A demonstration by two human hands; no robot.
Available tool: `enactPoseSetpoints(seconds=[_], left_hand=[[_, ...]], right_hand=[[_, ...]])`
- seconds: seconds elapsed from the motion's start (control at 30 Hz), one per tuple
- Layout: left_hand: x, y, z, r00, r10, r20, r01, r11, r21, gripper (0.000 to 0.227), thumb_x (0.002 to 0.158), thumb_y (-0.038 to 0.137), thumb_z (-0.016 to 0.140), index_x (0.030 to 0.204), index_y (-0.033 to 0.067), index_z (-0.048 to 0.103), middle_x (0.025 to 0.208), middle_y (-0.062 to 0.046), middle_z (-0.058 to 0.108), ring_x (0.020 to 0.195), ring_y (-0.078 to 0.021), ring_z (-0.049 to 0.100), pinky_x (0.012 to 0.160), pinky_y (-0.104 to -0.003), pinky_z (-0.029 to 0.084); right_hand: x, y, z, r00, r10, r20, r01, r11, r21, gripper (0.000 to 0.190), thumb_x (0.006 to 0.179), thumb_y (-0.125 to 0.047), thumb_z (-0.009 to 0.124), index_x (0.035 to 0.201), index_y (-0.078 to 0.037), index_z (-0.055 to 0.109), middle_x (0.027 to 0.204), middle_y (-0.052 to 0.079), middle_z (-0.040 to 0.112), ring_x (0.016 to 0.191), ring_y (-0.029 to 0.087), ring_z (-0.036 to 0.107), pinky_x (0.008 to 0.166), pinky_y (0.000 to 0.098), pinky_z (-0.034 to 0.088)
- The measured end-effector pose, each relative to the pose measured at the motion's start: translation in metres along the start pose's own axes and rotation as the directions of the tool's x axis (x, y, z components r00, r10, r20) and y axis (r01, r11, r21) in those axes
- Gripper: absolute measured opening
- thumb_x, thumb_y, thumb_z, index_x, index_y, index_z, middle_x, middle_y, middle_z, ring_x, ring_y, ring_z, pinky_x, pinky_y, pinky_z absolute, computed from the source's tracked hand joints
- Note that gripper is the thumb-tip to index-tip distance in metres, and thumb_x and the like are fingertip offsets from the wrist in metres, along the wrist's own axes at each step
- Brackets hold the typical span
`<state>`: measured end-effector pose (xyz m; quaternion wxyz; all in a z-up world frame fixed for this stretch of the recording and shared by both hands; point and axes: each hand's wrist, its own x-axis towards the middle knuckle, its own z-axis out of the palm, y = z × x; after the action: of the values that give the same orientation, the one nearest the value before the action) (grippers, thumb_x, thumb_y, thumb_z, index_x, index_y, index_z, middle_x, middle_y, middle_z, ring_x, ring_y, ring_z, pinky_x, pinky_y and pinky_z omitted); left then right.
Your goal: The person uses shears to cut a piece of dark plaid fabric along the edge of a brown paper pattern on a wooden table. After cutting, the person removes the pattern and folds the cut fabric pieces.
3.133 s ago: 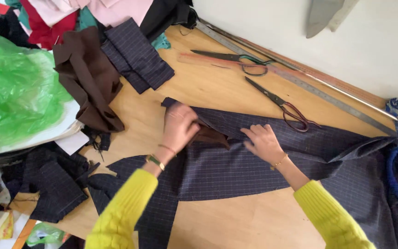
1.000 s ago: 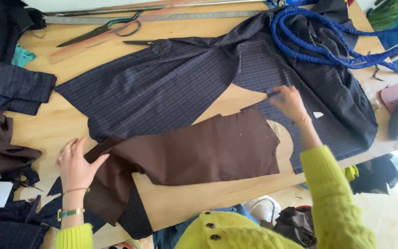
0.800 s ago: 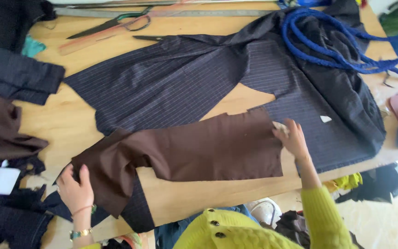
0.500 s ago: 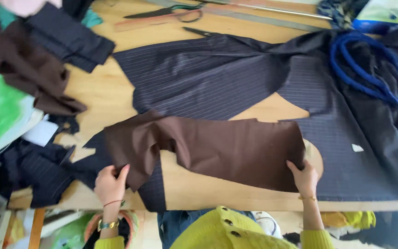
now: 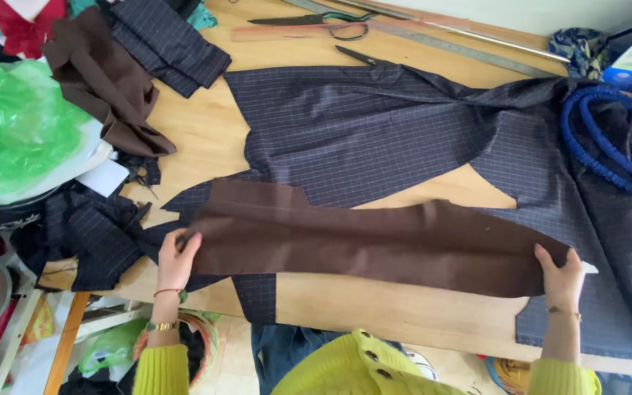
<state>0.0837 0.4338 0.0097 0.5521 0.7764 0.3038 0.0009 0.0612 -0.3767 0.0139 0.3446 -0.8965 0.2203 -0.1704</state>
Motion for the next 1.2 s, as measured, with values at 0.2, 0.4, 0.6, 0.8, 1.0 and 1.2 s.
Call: enactPoseSetpoints(seconds=[0.2, 0.4, 0.6, 0.8, 1.0, 1.2], left_hand=[[-0.015, 0.005, 0.0, 0.965, -0.206, 0.164, 0.21, 0.978, -0.006, 0.074, 0.076, 0.026, 0.082, 0.141, 0.0053, 0.054, 0.117, -0.019, 0.068, 0.105, -0.0224, 0.067, 0.088, -0.035, 0.052], [-0.013, 0.0, 0.022, 0.969, -0.127, 0.21, 0.071, 0.965, 0.253, 0.053, 0.08, 0.038, 0.079, 0.124, 0.0096, 0.073, 0.105, -0.012, 0.078, 0.097, -0.0191, 0.071, 0.086, -0.03, 0.05], [-0.026, 0.009, 0.048, 0.983, -0.072, 0.166, 0.013, 0.943, 0.332, 0.061, 0.081, 0.044, 0.075, 0.135, 0.0178, 0.062, 0.112, -0.007, 0.075, 0.104, -0.0261, 0.071, 0.09, -0.038, 0.051], [-0.023, -0.001, 0.052, 0.998, 0.056, 0.014, -0.058, 0.963, 0.265, 0.054, 0.087, 0.031, 0.071, 0.137, 0.0223, 0.054, 0.114, -0.006, 0.074, 0.099, -0.0319, 0.071, 0.084, -0.046, 0.052], [-0.011, -0.011, 0.069, 0.974, 0.218, -0.052, -0.175, 0.885, 0.432, 0.077, 0.086, 0.046, 0.07, 0.15, 0.0102, 0.045, 0.13, -0.01, 0.063, 0.116, -0.0326, 0.063, 0.088, -0.048, 0.053], [0.01, -0.007, 0.104, 0.953, 0.297, -0.054, -0.212, 0.788, 0.577, 0.045, 0.096, 0.041, 0.063, 0.129, 0.0133, 0.05, 0.105, -0.019, 0.07, 0.082, -0.0462, 0.07, 0.066, -0.059, 0.055]], right_hand=[[0.0, 0.073, -0.002, 0.974, 0.223, 0.046, -0.226, 0.97, 0.085, 0.024, 0.1, -0.026, 0.079, 0.115, -0.009, 0.07, 0.093, 0.002, 0.066, 0.083, 0.007, 0.056, 0.069, 0.0248, 0.045], [0.016, 0.094, -0.024, 0.972, 0.232, -0.035, -0.23, 0.972, 0.057, 0.028, 0.1, -0.027, 0.08, 0.119, -0.008, 0.073, 0.099, 0.0, 0.067, 0.089, 0.005, 0.056, 0.076, 0.0221, 0.045], [0.008, 0.073, -0.031, 0.96, 0.276, 0.053, -0.28, 0.952, 0.12, 0.018, 0.101, -0.029, 0.075, 0.103, -0.016, 0.063, 0.094, -0.006, 0.052, 0.086, 0.003, 0.044, 0.074, 0.0198, 0.034], [0.001, 0.061, -0.01, 0.949, 0.293, 0.118, -0.307, 0.943, 0.126, 0.033, 0.098, -0.028, 0.078, 0.124, -0.009, 0.071, 0.097, 0.004, 0.065, 0.088, 0.01, 0.054, 0.074, 0.0277, 0.045], [0.018, 0.053, 0.027, 0.957, 0.243, 0.162, -0.282, 0.913, 0.296, 0.036, 0.104, -0.026, 0.073, 0.134, -0.009, 0.064, 0.112, 0.004, 0.067, 0.094, 0.008, 0.059, 0.081, 0.0237, 0.048], [0.019, 0.017, 0.054, 0.939, 0.29, 0.186, -0.345, 0.8, 0.49, 0.036, 0.104, -0.027, 0.071, 0.138, -0.022, 0.059, 0.116, -0.006, 0.066, 0.094, 0.004, 0.062, 0.085, 0.0206, 0.053]])
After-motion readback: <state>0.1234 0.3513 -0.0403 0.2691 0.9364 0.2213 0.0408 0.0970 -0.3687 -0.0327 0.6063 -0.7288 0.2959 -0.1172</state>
